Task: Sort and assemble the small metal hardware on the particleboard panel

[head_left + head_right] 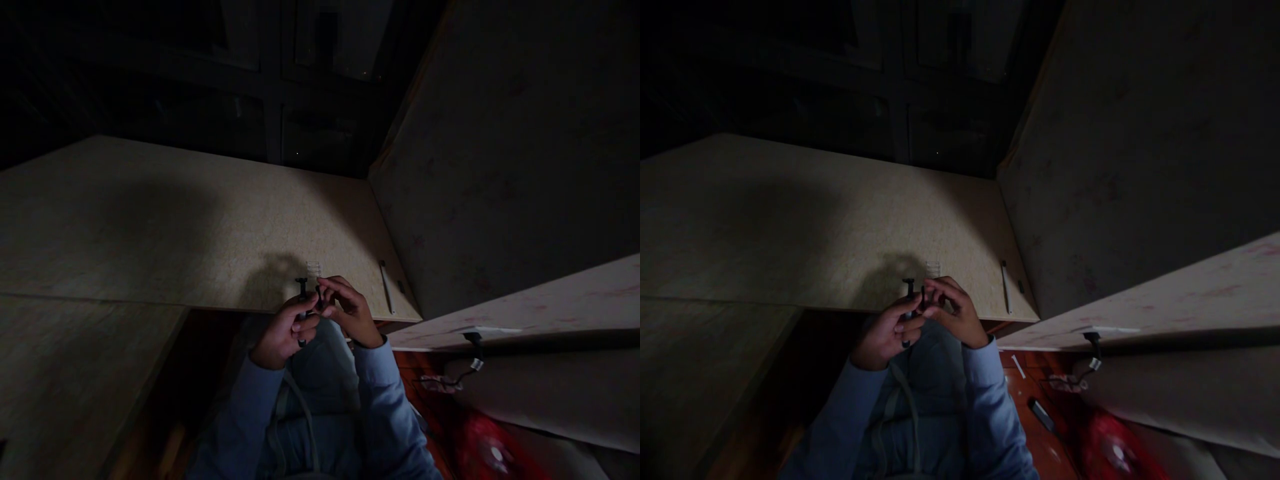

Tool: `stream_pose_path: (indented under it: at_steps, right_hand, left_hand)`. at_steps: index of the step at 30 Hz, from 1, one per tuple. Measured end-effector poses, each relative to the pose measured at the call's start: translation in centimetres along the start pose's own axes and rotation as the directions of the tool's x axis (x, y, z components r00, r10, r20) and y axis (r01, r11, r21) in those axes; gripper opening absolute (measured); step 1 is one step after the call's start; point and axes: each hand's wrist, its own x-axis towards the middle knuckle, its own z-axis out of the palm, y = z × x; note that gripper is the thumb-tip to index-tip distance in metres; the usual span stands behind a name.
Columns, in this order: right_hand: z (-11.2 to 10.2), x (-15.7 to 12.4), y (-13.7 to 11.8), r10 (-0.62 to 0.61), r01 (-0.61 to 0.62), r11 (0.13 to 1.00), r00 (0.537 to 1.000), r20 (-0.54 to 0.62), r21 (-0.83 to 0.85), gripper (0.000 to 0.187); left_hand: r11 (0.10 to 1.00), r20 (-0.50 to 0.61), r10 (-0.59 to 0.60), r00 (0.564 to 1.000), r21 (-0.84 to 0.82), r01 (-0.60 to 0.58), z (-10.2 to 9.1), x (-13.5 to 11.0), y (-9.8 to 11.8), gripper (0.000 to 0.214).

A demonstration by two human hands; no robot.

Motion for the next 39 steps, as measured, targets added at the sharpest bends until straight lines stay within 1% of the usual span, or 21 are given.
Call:
stream_pose_path:
  at_steps: [2, 4, 7, 9, 11, 13, 15, 17, 20, 21, 26, 27, 28, 30, 32, 35, 37, 39]
  right_hand:
    - [0.0, 0.0, -0.1, 0.017, -0.017, 1.0, 1.0, 0.012, 0.01, 0.052]
    - [0.1, 0.1, -0.2, 0.01, -0.01, 1.0, 1.0, 0.007, 0.012, 0.05]
    - [0.2, 0.0, -0.2, 0.0, 0.001, 0.999, 1.0, -0.027, 0.036, 0.042]
    - [0.3, -0.1, -0.1, 0.004, -0.001, 0.999, 0.998, -0.059, 0.051, 0.041]
    - [0.3, -0.2, -0.1, 0.011, -0.005, 0.998, 0.996, -0.091, 0.065, 0.04]
    - [0.2, -0.2, -0.1, 0.014, -0.005, 0.997, 0.993, -0.116, 0.082, 0.04]
    - [0.1, -0.3, -0.2, 0.015, -0.003, 0.995, 0.992, -0.128, 0.095, 0.04]
    - [0.1, -0.4, -0.4, 0.015, 0.0, 0.994, 0.991, -0.136, 0.106, 0.04]
    - [0.1, -0.4, -0.8, 0.011, 0.005, 0.994, 0.988, -0.154, 0.105, 0.04]
    - [0.1, -0.3, -1.0, 0.007, 0.009, 0.995, 0.987, -0.159, 0.101, 0.041]
    - [0.2, -0.4, -1.8, 0.024, -0.01, 0.996, 0.988, -0.156, 0.087, 0.043]
    - [0.2, -0.5, -1.8, 0.034, -0.019, 0.995, 0.987, -0.156, 0.1, 0.042]
    - [0.1, -0.6, -1.8, 0.047, -0.028, 0.992, 0.987, -0.155, 0.125, 0.042]
    - [0.1, -0.8, -1.7, 0.091, -0.063, 0.978, 0.987, -0.134, 0.201, 0.043]
    - [0.2, -1.0, -1.4, 0.152, -0.12, 0.948, 0.984, -0.089, 0.296, 0.044]
    - [0.5, -1.1, -0.9, 0.22, -0.18, 0.877, 0.975, -0.038, 0.445, 0.045]
    - [0.7, -1.1, -0.6, 0.231, -0.187, 0.833, 0.973, -0.021, 0.521, 0.047]
    - [0.9, -1.1, -0.4, 0.233, -0.195, 0.798, 0.972, 0.007, 0.57, 0.048]
  left_hand:
    - [1.0, 0.054, -0.027, 0.998, 0.015, 0.027, 0.2, -0.1, 0.0, 0.028]
    - [0.999, 0.094, -0.043, 0.995, 0.037, 0.04, 0.4, -0.1, 0.0, 0.03]
    - [0.996, 0.077, -0.028, 0.997, 0.088, 0.021, 0.8, -0.2, -0.2, 0.035]
    - [0.984, 0.026, 0.034, 0.999, 0.173, -0.038, 1.0, -0.2, -0.4, 0.038]
    - [0.94, -0.022, 0.153, 0.988, 0.312, -0.139, 1.1, -0.3, -0.7, 0.04]
    - [0.86, -0.053, 0.294, 0.954, 0.451, -0.24, 1.1, -0.3, -0.8, 0.044]
    - [0.792, -0.063, 0.378, 0.924, 0.538, -0.287, 1.0, -0.4, -0.8, 0.048]
    - [0.776, -0.06, 0.393, 0.917, 0.556, -0.296, 1.0, -0.6, -0.6, 0.05]
    - [0.775, -0.039, 0.381, 0.924, 0.558, -0.296, 1.2, -1.1, -0.3, 0.052]
    - [0.754, -0.034, 0.396, 0.918, 0.582, -0.304, 1.4, -1.3, -0.3, 0.053]
    - [0.573, -0.055, 0.544, 0.837, 0.753, -0.323, 2.5, -2.4, -0.1, 0.056]
    - [0.55, -0.048, 0.556, 0.83, 0.77, -0.324, 2.7, -2.6, -0.1, 0.055]
    - [0.534, -0.033, 0.556, 0.831, 0.78, -0.327, 2.7, -2.8, 0.0, 0.053]
    - [0.533, 0.007, 0.523, 0.852, 0.777, -0.334, 2.8, -3.1, 0.1, 0.05]
    - [0.584, 0.025, 0.474, 0.88, 0.739, -0.336, 2.7, -3.3, 0.2, 0.046]
    - [0.671, 0.032, 0.399, 0.916, 0.67, -0.316, 2.6, -3.2, 0.3, 0.041]
    - [0.698, 0.046, 0.352, 0.935, 0.652, -0.295, 2.5, -3.1, 0.4, 0.038]
    - [0.706, 0.069, 0.322, 0.944, 0.647, -0.288, 2.5, -3.1, 0.4, 0.038]
